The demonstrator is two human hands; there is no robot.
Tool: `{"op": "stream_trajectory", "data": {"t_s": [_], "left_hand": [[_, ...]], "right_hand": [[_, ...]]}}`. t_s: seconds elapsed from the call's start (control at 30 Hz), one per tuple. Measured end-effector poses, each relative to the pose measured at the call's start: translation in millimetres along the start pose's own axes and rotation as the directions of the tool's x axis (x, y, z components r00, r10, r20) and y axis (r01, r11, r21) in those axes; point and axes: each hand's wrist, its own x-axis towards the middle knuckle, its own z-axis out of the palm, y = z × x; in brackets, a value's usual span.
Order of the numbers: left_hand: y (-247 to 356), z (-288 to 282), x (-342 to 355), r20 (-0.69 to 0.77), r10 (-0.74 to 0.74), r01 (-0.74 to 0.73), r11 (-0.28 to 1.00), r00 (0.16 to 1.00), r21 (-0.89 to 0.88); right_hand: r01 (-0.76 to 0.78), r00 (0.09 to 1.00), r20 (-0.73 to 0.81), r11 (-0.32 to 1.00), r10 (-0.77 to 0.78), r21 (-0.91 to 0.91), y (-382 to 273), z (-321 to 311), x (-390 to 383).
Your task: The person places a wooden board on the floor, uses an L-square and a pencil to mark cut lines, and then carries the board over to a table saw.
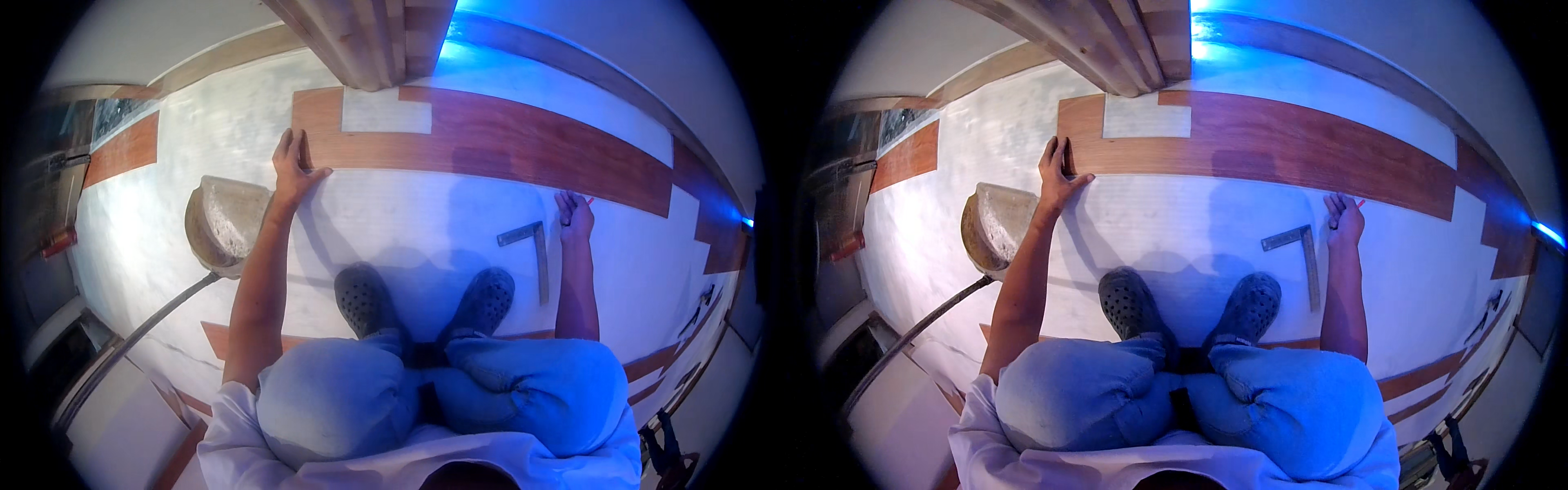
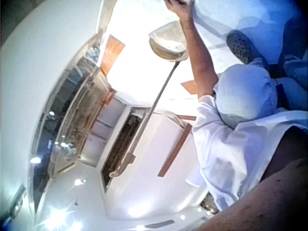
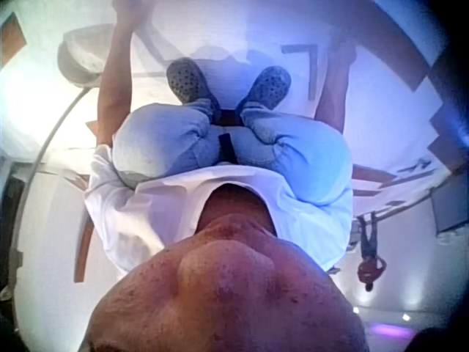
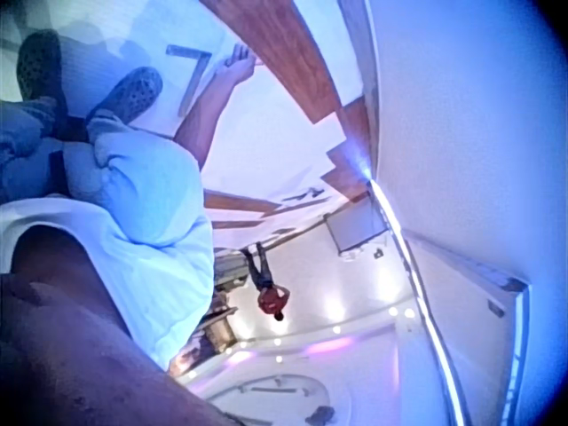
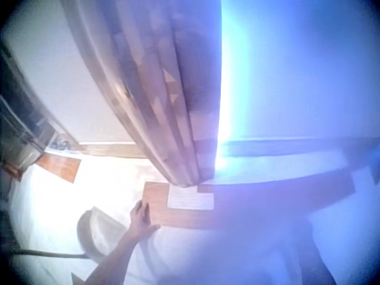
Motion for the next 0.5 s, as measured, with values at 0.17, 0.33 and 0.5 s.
{"op": "stream_trajectory", "data": {"t_s": [0.17,0.33,0.5], "left_hand": [[1,-2,-2,-0.024,0.008,-0.008,1.000,1.000,0.018],[-3,-1,-5,-0.017,-0.017,0.017,0.999,1.000,-0.038],[0,0,-2,-0.032,0.013,-0.014,0.999,0.999,-0.039]], "right_hand": [[0.104,0.991,0.103,0.968,-0.082,-0.230,2,12,-28],[0.479,0.868,0.241,0.605,-0.434,-0.637,20,4,-53],[0.423,0.837,0.332,0.128,-0.436,-0.897,28,-25,-93]]}}
